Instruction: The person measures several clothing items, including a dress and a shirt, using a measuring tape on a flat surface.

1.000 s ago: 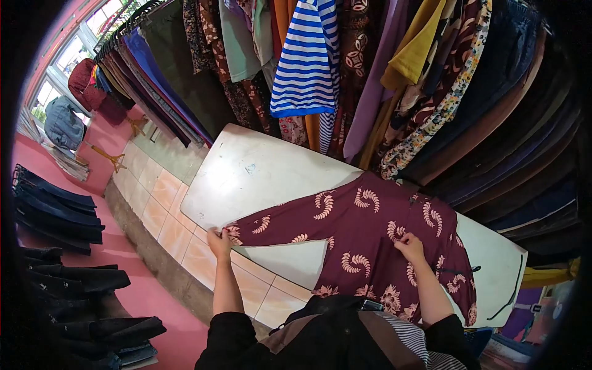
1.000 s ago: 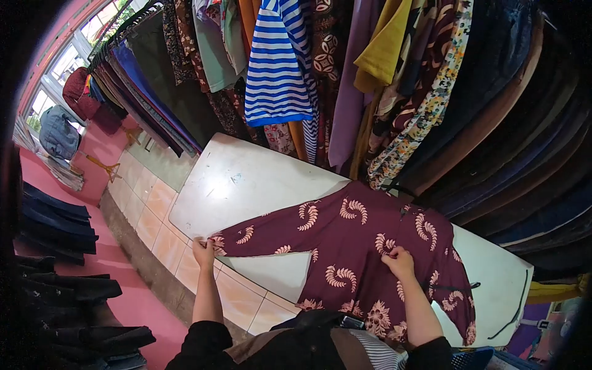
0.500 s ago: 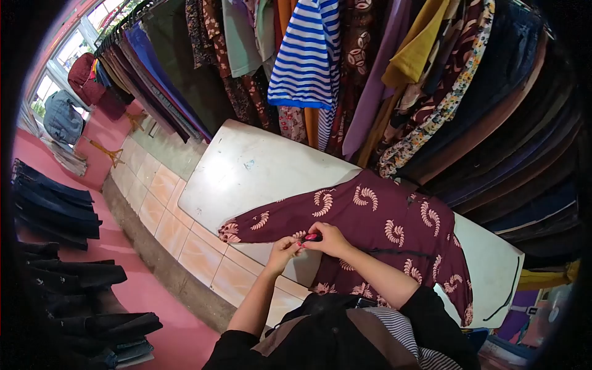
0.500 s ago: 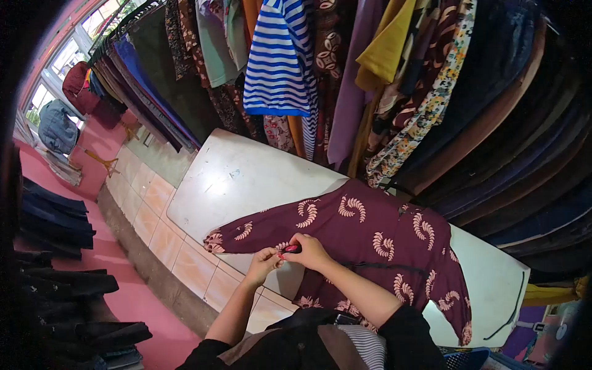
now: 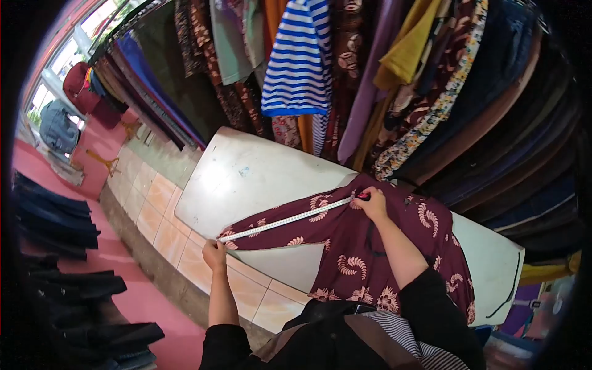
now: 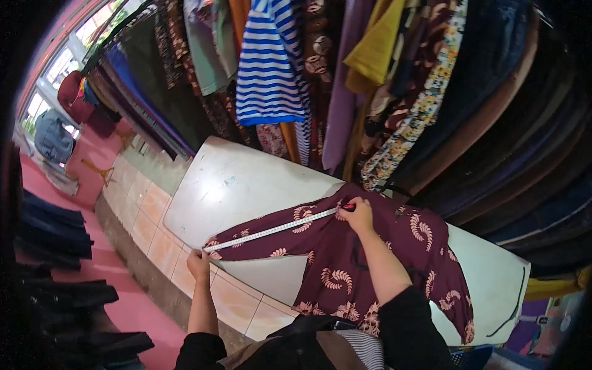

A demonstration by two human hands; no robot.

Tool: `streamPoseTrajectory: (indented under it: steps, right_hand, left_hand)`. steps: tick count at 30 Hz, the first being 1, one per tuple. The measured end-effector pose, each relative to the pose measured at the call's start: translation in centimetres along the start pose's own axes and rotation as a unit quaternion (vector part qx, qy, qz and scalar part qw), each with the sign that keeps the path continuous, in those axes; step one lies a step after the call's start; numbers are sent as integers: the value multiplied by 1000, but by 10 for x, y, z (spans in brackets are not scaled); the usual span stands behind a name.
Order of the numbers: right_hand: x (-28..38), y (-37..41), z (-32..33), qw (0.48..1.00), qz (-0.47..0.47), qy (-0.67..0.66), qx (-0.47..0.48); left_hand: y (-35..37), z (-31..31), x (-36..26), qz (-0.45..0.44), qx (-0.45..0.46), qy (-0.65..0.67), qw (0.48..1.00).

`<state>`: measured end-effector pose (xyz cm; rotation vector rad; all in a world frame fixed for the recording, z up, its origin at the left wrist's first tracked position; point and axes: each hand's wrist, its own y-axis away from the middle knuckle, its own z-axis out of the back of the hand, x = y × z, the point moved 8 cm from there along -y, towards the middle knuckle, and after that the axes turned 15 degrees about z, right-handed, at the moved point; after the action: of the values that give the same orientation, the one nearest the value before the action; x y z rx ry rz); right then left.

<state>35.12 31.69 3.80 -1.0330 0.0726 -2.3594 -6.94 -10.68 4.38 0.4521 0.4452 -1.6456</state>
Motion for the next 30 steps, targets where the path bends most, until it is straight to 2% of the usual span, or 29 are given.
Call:
streamPoseTrajectory:
  steps: [4,9,12,13,16,17,18,19,21,24,25,26,28,30]
  right_hand:
    - [-4,1,-12,1000,-21,-7,-4]
    - [-11,0,-10,998,-13,-55,26]
    - [-13,12,20,992,-33,-114,34]
    - [-8,23,42,991,-32,-123,33]
    - [-37,86,109,989,-71,-118,50]
    - [-54,114,134,989,-89,-112,45]
    - [-92,150,149,986,-118,-110,34]
    - [-113,186,174,971,-213,-104,38]
    - [-158,252,219,960,-269,-76,-5]
    - [-187,317,261,936,-342,-62,-55]
    - [-184,324,270,924,-371,-75,-55]
    - [-180,328,273,912,-397,-90,-54]
    - [-182,328,274,918,-382,-78,-65]
    - [-179,324,276,943,-323,-27,-77]
  left_hand:
    - [-5,-9,6,23,-19,-12,999]
    - [-5,-5,0,4,-33,-23,999]
    - [-1,-5,-4,22,3,129,991]
    - [15,4,-28,-42,3,125,991]
    - [42,-27,-45,-73,107,280,951]
    - [64,-38,-61,-88,210,202,952]
    - [84,-54,-71,-77,269,229,932]
    - [109,-68,-87,-96,298,199,929]
    - [172,-80,-135,-154,350,178,907]
    - [213,-139,-147,-297,345,128,881]
    - [223,-147,-154,-204,411,138,878]
    - [231,-149,-161,-206,398,126,885]
    - [231,-154,-166,-206,367,100,902]
    - [233,-161,-165,-209,367,95,901]
